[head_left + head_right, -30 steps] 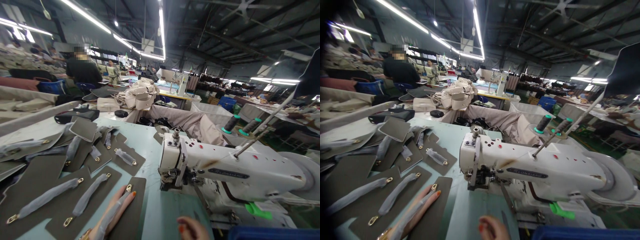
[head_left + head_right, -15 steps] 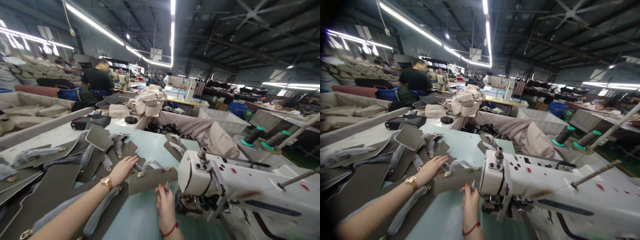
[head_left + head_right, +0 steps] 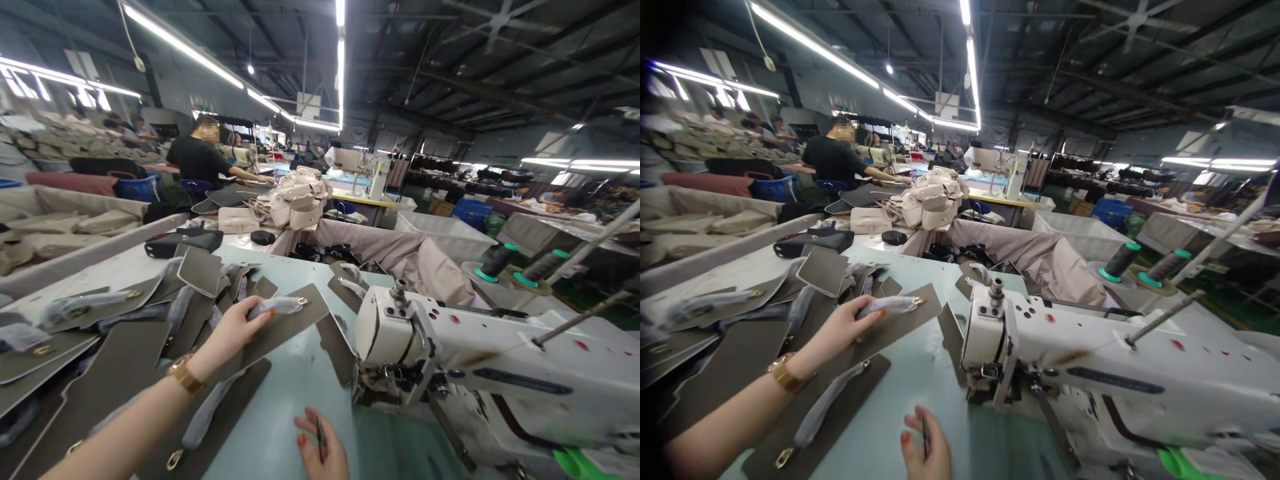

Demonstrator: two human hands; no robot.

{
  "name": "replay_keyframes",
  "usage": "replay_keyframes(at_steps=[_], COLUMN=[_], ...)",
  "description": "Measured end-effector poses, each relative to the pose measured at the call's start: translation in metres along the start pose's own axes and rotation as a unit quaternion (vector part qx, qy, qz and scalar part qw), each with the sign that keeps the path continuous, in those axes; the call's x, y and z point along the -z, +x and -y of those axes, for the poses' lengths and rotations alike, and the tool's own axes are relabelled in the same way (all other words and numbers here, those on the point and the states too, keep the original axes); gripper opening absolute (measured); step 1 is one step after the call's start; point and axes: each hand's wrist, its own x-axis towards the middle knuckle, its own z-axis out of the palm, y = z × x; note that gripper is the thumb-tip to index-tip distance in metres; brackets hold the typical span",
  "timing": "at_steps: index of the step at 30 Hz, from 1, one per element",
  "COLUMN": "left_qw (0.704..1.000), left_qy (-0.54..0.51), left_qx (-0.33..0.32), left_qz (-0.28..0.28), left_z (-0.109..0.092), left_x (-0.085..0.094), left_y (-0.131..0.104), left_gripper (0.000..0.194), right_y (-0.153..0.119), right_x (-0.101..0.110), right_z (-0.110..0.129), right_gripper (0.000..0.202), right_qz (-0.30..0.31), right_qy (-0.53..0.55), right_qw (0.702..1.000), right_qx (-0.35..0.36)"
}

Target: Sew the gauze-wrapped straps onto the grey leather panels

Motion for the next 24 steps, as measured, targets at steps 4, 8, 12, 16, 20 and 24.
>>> replay_keyframes(at_steps=[4, 8, 12, 16, 20, 24], left_qw=[0.972, 0.951, 0.964, 0.897, 0.779, 0.709], left_qy=[-0.229, -0.296, -0.244, -0.331, -0.508, -0.585], left_qx=[0.056, 0.074, 0.099, 0.246, 0.324, 0.374], left_qz=[-0.003, 0.057, 0.019, 0.156, 0.175, 0.122], left_z=[-0.049, -0.058, -0.035, -0.026, -0.038, -0.051], left_x=[-0.016, -0.039, -0.054, -0.074, -0.100, -0.119], left_y=[-0.066, -0.119, -0.156, -0.182, -0.197, -0.198], left_gripper=[0.037, 0.049, 0.068, 0.056, 0.041, 0.038], right_y=[-0.004, -0.014, -0.019, -0.020, -0.023, -0.023], right_x=[-0.023, -0.020, 0.007, 0.023, 0.023, 0.029], right_z=[0.057, 0.078, 0.078, 0.090, 0.101, 0.106], right_gripper=[0.064, 0.036, 0.027, 0.024, 0.026, 0.025], right_qz=[0.063, 0.067, 0.087, 0.162, 0.220, 0.214], right_qy=[0.028, 0.036, 0.040, -0.068, -0.103, -0.072], right_qw=[0.997, 0.997, 0.995, 0.984, 0.970, 0.974], right_qx=[0.023, 0.028, -0.003, 0.012, 0.028, 0.013])
